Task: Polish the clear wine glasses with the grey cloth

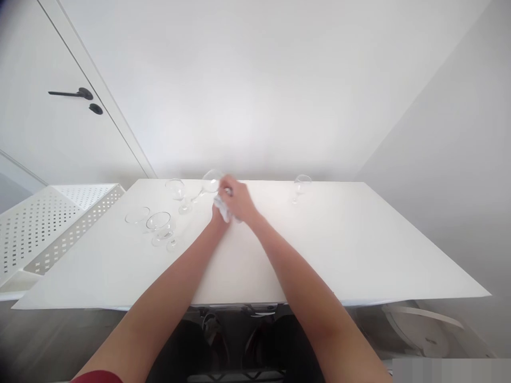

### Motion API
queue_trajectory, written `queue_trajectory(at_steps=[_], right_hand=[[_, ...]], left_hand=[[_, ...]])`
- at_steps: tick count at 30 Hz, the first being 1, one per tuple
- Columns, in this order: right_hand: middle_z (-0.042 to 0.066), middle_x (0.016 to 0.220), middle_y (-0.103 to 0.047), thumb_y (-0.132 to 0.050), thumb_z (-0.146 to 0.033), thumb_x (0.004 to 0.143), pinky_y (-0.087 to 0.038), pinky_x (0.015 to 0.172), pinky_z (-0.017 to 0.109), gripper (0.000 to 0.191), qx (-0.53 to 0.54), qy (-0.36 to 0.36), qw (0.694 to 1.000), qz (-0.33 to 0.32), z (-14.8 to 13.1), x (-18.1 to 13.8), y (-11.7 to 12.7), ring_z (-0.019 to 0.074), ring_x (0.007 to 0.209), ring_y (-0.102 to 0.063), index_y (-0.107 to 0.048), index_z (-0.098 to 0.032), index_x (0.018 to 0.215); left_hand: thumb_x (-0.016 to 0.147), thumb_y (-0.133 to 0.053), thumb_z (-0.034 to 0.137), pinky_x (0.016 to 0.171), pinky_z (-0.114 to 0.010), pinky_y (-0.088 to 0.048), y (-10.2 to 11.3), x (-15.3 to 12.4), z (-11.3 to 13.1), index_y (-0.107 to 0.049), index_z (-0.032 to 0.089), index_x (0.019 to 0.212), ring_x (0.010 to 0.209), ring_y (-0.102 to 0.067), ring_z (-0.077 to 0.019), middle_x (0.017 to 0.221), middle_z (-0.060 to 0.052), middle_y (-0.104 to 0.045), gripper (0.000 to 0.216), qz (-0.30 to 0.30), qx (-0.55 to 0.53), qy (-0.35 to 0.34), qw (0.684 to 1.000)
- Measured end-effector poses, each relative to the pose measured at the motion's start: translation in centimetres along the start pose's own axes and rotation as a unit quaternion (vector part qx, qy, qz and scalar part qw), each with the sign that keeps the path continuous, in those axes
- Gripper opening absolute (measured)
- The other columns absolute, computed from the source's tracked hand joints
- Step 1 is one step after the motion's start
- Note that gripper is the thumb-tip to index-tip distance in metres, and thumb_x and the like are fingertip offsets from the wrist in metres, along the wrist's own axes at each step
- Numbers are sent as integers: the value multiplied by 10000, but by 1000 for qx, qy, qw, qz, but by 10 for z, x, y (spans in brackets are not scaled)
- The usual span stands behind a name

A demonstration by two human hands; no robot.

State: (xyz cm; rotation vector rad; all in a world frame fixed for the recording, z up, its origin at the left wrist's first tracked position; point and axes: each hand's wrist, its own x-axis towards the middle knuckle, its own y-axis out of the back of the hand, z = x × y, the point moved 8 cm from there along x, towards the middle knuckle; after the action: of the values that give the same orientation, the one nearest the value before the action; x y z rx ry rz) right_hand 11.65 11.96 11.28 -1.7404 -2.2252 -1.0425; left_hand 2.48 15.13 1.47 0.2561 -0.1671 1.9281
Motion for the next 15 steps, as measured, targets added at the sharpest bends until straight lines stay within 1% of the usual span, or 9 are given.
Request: queue_trajectory(at_steps=[1, 2, 3, 4, 6, 8, 11, 13, 15], right_hand=[[-7, 881, -644, -502, -312, 897, -446, 778, 272, 88, 36, -19, 998, 44, 12, -3, 19, 153, 812, -592, -535, -232, 916], [-12, 846, -630, -520, -326, 886, -449, 759, 270, 95, 62, -44, 995, 58, 25, -6, 31, 149, 778, -577, -527, -231, 889], [-14, 830, -625, -527, -341, 882, -451, 746, 271, 111, 81, -65, 992, 68, 37, -10, 40, 146, 756, -564, -527, -231, 872], [-12, 825, -627, -536, -353, 875, -455, 743, 274, 124, 98, -83, 989, 73, 47, -14, 44, 145, 747, -561, -529, -229, 864], [-4, 837, -648, -555, -379, 866, -474, 743, 285, 153, 140, -114, 982, 57, 64, -24, 42, 152, 753, -587, -531, -229, 874], [3, 859, -670, -583, -403, 858, -495, 768, 295, 184, 173, -125, 976, 30, 74, -33, 31, 163, 796, -626, -537, -228, 889], [-5, 861, -685, -648, -446, 838, -500, 743, 280, 250, 201, -141, 969, 8, 85, -41, 20, 151, 767, -631, -554, -236, 936], [-27, 819, -676, -673, -508, 826, -478, 647, 257, 336, 226, -176, 957, 49, 100, -43, 24, 131, 653, -590, -536, -262, 1011], [-51, 742, -633, -666, -591, 822, -434, 557, 238, 402, 255, -219, 934, 124, 117, -47, 35, 121, 562, -529, -501, -282, 1019]], left_hand=[[975, -235, 139, 809, -468, -569, -2, 0, -1, -702, 113, 965, 634, -664, -180, 571, 22, -582, 468, -10, -37, 8, 999], [973, -373, 151, 819, -393, -577, -5, -1, -2, -691, 155, 1029, 791, -724, -189, 763, -33, -705, 323, -28, -97, 21, 995], [944, -501, 158, 832, -338, -574, -9, -2, -2, -672, 205, 1086, 962, -738, -194, 987, -61, -753, 227, -52, -171, 36, 983], [912, -577, 169, 872, -338, -568, -13, -4, -1, -652, 235, 1133, 1089, -717, -205, 1180, -71, -736, 243, -78, -243, 49, 966], [885, -643, 243, 956, -382, -547, -19, -8, 3, -626, 272, 1213, 1253, -646, -242, 1384, -72, -651, 330, -123, -349, 69, 927], [900, -646, 349, 986, -421, -532, -21, -11, 7, -612, 277, 1249, 1318, -598, -274, 1439, -83, -613, 359, -141, -373, 73, 914], [924, -644, 490, 996, -423, -519, -19, -11, 10, -602, 283, 1218, 1337, -576, -273, 1496, -84, -568, 363, -139, -362, 60, 920], [922, -652, 547, 979, -400, -515, -15, -9, 10, -591, 292, 1187, 1333, -573, -257, 1518, -76, -548, 372, -120, -360, 47, 924], [925, -636, 587, 919, -368, -517, -11, -6, 6, -577, 291, 1154, 1287, -598, -243, 1491, -79, -569, 379, -89, -366, 48, 925]])
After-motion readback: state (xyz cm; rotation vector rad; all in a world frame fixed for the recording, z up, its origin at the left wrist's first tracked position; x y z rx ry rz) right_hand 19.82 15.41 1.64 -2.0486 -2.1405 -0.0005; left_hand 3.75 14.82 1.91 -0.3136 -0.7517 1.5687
